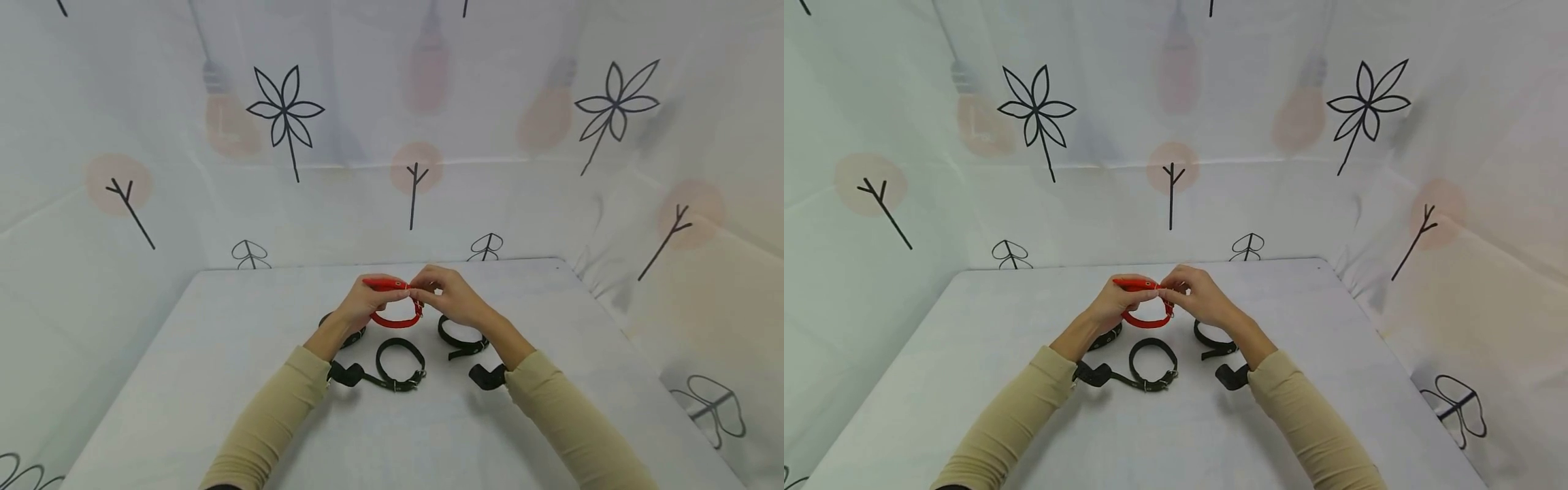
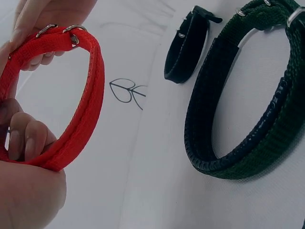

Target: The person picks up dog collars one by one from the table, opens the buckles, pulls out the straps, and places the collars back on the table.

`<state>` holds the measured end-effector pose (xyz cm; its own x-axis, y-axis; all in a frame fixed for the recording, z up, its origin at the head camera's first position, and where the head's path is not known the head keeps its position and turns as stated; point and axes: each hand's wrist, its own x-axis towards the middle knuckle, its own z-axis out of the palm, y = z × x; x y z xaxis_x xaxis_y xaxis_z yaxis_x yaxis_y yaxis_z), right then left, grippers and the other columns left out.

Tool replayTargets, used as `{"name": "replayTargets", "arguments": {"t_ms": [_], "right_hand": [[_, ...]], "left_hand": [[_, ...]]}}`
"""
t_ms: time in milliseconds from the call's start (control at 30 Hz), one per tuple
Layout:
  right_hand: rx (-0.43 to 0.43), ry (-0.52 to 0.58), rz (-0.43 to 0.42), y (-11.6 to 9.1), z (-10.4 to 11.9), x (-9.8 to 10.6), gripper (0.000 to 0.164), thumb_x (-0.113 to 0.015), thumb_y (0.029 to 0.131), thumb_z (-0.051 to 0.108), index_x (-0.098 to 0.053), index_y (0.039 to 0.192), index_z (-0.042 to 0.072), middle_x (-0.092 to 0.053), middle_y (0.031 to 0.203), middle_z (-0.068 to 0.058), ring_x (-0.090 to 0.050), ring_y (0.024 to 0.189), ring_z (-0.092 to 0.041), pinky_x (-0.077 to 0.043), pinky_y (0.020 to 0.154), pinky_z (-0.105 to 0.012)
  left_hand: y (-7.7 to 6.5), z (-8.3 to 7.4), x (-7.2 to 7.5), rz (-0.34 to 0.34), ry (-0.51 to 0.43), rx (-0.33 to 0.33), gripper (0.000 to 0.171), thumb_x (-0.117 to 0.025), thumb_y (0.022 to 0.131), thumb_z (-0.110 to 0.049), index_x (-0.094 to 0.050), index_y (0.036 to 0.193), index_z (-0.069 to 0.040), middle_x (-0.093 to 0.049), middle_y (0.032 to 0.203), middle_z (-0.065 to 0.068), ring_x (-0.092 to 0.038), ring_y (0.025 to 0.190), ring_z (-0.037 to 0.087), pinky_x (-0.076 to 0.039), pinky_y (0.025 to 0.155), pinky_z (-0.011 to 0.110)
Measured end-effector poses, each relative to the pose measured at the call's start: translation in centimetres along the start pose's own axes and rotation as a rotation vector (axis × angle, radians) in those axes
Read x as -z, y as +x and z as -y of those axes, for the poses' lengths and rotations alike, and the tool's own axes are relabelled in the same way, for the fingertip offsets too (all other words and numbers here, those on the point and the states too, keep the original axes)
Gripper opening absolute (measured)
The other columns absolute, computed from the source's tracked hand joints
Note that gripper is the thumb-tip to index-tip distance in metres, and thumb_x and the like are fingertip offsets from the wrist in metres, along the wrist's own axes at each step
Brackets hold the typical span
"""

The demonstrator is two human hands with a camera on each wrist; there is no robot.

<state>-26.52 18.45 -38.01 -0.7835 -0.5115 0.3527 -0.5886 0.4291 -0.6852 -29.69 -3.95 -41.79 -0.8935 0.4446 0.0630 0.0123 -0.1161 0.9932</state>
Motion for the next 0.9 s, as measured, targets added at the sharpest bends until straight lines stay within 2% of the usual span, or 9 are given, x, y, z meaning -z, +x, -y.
{"name": "replayTargets", "arguments": {"t_ms": [167,333,567,733,900], "right_hand": [[0.009,-0.033,-0.008,0.24,0.1,-0.3,0.008,-0.07,0.099,0.016,-0.076,0.105,0.014,-0.065,0.098,0.004,-0.06,0.083,-0.016,-0.052,0.076,-0.032],[0.029,-0.059,-0.019,0.51,0.22,-0.3,0.009,-0.069,0.1,0.017,-0.075,0.106,0.015,-0.065,0.099,0.005,-0.058,0.085,-0.015,-0.051,0.076,-0.03],[0.021,-0.031,-0.097,0.29,0.08,0.16,0.009,-0.069,0.099,0.015,-0.074,0.105,0.01,-0.066,0.099,0.002,-0.056,0.083,-0.018,-0.048,0.071,-0.03],[0.011,-0.018,-0.097,0.2,-0.21,0.23,0.013,-0.069,0.1,0.013,-0.074,0.109,0.006,-0.067,0.101,0.0,-0.058,0.086,-0.019,-0.05,0.073,-0.028],[0.022,-0.031,-0.097,0.59,-0.03,0.23,0.014,-0.07,0.099,0.018,-0.075,0.109,0.009,-0.065,0.098,0.001,-0.056,0.083,-0.018,-0.047,0.072,-0.028]], "left_hand": [[-0.25,-0.11,0.19,-0.012,0.053,0.02,0.011,-0.082,0.088,-0.018,-0.079,0.099,-0.016,-0.075,0.092,-0.002,-0.058,0.087,0.017,-0.036,0.07,0.034],[-0.27,-0.19,0.33,-0.034,0.073,-0.005,0.019,-0.083,0.087,-0.024,-0.079,0.103,-0.014,-0.076,0.097,-0.001,-0.059,0.095,0.019,-0.038,0.074,0.037],[-0.42,-0.34,0.66,-0.112,0.043,-0.049,0.021,-0.082,0.089,-0.017,-0.08,0.108,-0.008,-0.075,0.094,0.0,-0.05,0.085,0.017,-0.037,0.067,0.031],[-0.41,-0.33,0.76,-0.11,0.047,-0.054,0.023,-0.082,0.089,-0.02,-0.08,0.108,-0.008,-0.075,0.095,0.0,-0.051,0.088,0.018,-0.037,0.069,0.032],[-0.24,-0.21,0.94,-0.111,0.082,-0.083,0.02,-0.083,0.088,-0.022,-0.081,0.105,-0.012,-0.076,0.095,0.0,-0.056,0.094,0.019,-0.037,0.07,0.034]]}}
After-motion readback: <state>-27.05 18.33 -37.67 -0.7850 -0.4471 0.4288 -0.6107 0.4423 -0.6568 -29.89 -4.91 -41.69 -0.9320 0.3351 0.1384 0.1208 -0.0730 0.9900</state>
